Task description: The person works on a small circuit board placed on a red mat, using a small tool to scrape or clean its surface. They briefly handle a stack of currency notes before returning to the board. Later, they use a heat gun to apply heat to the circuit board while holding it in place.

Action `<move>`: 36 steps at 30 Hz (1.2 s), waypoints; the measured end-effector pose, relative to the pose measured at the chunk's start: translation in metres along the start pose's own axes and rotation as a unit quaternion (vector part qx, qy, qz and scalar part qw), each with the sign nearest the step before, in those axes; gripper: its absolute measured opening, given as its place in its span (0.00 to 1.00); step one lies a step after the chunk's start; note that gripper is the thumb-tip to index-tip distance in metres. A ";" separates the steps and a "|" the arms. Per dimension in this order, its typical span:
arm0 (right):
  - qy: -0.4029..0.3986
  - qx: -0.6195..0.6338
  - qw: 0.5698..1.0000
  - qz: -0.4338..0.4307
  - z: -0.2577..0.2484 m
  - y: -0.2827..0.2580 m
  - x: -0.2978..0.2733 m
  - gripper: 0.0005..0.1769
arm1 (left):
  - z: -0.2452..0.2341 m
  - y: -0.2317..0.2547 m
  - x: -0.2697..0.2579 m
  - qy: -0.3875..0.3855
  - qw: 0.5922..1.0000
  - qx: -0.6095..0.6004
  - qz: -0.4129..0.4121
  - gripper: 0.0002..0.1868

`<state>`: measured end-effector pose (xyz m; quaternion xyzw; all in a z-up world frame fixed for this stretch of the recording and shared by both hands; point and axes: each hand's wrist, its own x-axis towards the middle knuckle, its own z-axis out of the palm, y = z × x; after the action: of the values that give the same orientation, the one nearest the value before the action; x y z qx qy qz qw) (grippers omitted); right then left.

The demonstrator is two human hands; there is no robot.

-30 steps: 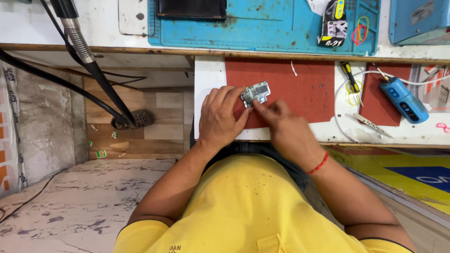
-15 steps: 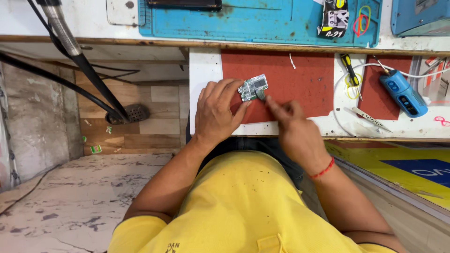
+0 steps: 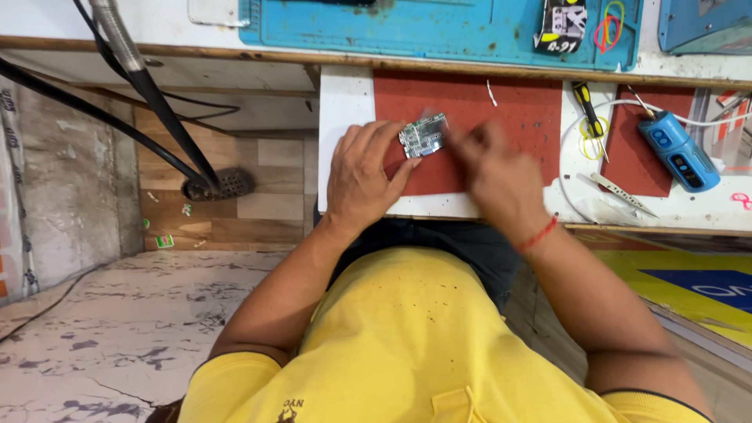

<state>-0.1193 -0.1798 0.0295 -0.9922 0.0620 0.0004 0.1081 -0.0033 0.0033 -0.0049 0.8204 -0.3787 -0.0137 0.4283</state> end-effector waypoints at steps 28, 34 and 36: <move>0.006 0.081 0.995 0.065 0.006 -0.016 -0.002 0.33 | -0.002 0.000 0.007 -0.011 1.000 -0.003 0.005 0.26; -0.018 0.125 0.991 0.037 0.013 -0.013 -0.009 0.36 | -0.006 -0.002 0.008 -0.012 1.000 -0.002 0.008 0.27; -0.014 0.121 0.991 0.050 0.013 -0.014 -0.018 0.35 | -0.004 0.000 0.002 -0.016 1.000 -0.002 0.001 0.26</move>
<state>-0.1357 -0.1616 0.0197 -0.9673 0.1099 0.0120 0.2282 -0.0007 0.0046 -0.0020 0.8185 -0.3866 -0.0276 0.4240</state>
